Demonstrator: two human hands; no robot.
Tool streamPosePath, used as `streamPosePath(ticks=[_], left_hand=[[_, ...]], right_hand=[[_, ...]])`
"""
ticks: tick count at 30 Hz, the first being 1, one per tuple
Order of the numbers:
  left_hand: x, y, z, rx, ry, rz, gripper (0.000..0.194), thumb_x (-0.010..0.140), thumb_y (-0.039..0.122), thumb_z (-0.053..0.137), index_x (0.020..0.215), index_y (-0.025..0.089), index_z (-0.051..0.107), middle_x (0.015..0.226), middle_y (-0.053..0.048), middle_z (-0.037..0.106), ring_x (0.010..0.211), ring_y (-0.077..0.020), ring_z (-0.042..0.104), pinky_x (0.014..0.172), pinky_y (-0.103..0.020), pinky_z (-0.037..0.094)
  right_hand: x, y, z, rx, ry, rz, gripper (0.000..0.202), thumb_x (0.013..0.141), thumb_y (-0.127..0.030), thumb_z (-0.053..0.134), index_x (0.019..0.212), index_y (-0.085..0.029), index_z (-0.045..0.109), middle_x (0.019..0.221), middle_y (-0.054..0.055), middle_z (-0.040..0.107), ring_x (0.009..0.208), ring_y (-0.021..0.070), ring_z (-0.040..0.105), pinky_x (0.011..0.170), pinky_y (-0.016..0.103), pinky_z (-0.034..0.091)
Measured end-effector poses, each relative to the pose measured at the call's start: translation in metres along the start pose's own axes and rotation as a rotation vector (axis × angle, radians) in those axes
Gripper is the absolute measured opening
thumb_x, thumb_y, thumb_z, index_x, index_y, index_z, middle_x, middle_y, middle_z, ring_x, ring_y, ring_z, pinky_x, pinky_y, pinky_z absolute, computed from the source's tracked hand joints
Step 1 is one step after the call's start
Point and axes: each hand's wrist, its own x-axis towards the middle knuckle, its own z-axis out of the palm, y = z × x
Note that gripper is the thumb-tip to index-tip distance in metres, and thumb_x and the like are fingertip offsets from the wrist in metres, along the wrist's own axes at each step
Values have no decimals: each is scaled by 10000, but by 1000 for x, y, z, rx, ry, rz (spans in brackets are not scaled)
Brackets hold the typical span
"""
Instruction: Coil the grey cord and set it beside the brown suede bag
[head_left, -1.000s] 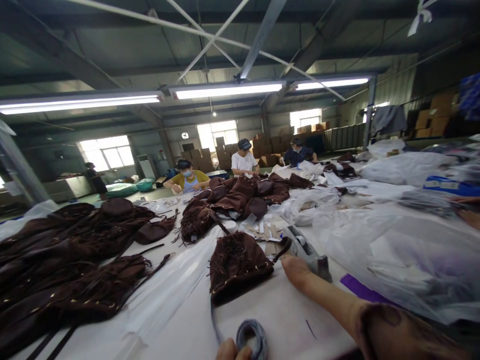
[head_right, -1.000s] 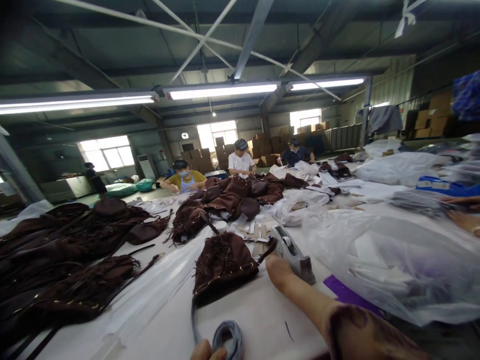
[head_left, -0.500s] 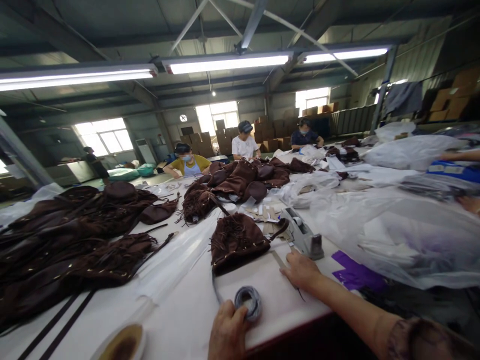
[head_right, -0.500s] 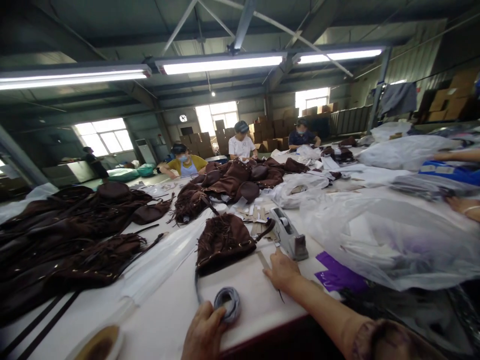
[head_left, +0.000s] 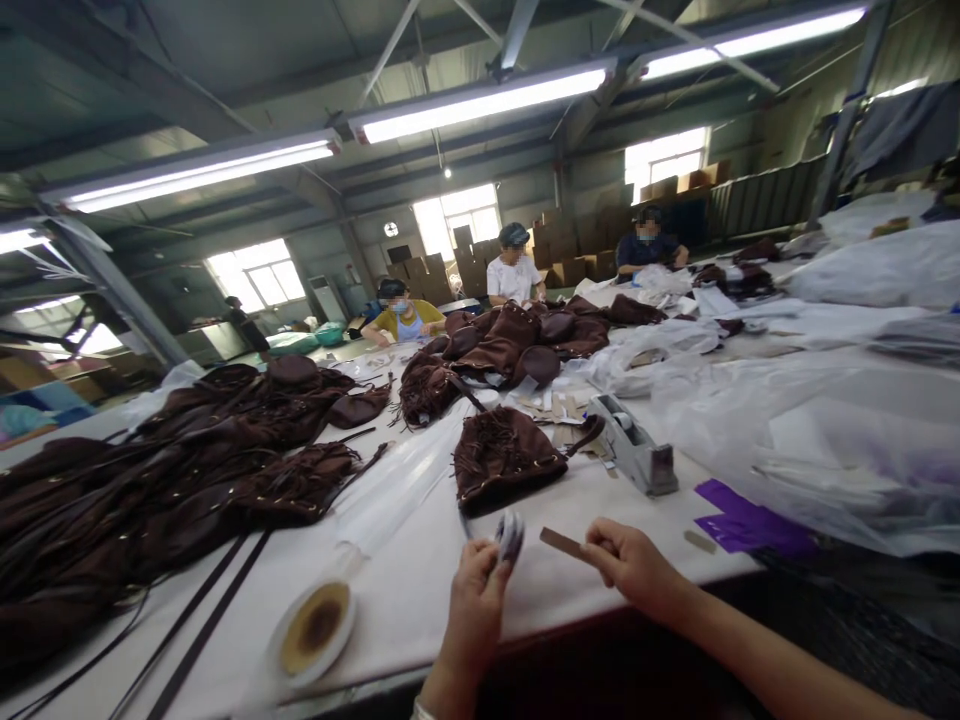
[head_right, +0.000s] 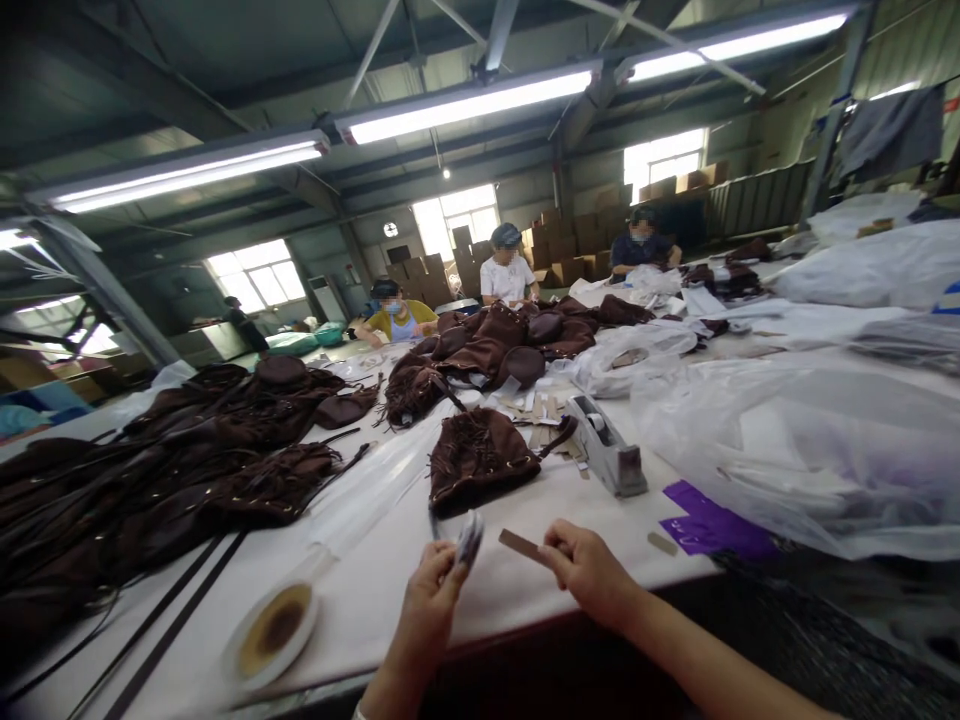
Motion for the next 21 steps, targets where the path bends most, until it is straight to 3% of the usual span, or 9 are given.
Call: streamPosePath(ticks=[4, 9, 15, 21], left_hand=[[4, 14, -4, -542, 38, -303, 395, 789, 504, 753, 953, 148, 707, 787, 0, 516, 623, -78, 371, 524, -185, 312], [-4, 20, -5, -787, 87, -399, 427, 692, 434, 867, 930, 119, 705, 791, -4, 520, 637, -60, 387, 518, -160, 299], [-14, 17, -4, -691, 27, -358, 394, 759, 458, 812, 941, 124, 710, 756, 11, 485, 617, -57, 343, 511, -167, 268], [-16, 16, 5, -359, -98, -181, 414, 815, 531, 707, 849, 119, 729, 899, -30, 487, 640, -86, 416, 514, -221, 334]], right_hand=[[-11, -25, 14, 100, 21, -38, 294, 916, -467, 519, 757, -219, 522, 530, -51, 531, 503, 134, 472, 498, 246, 345], [-4, -47, 23, -15, 83, -108, 259, 902, -421, 518, 734, -225, 516, 547, -37, 527, 524, 144, 474, 516, 263, 341], [5, -57, 41, 3, 49, -175, 322, 907, -453, 543, 699, -213, 488, 552, -39, 494, 533, 127, 436, 523, 261, 321], [12, -54, 53, 485, -215, 19, 413, 837, -578, 640, 842, -166, 607, 598, -48, 526, 419, 71, 383, 417, 220, 260]])
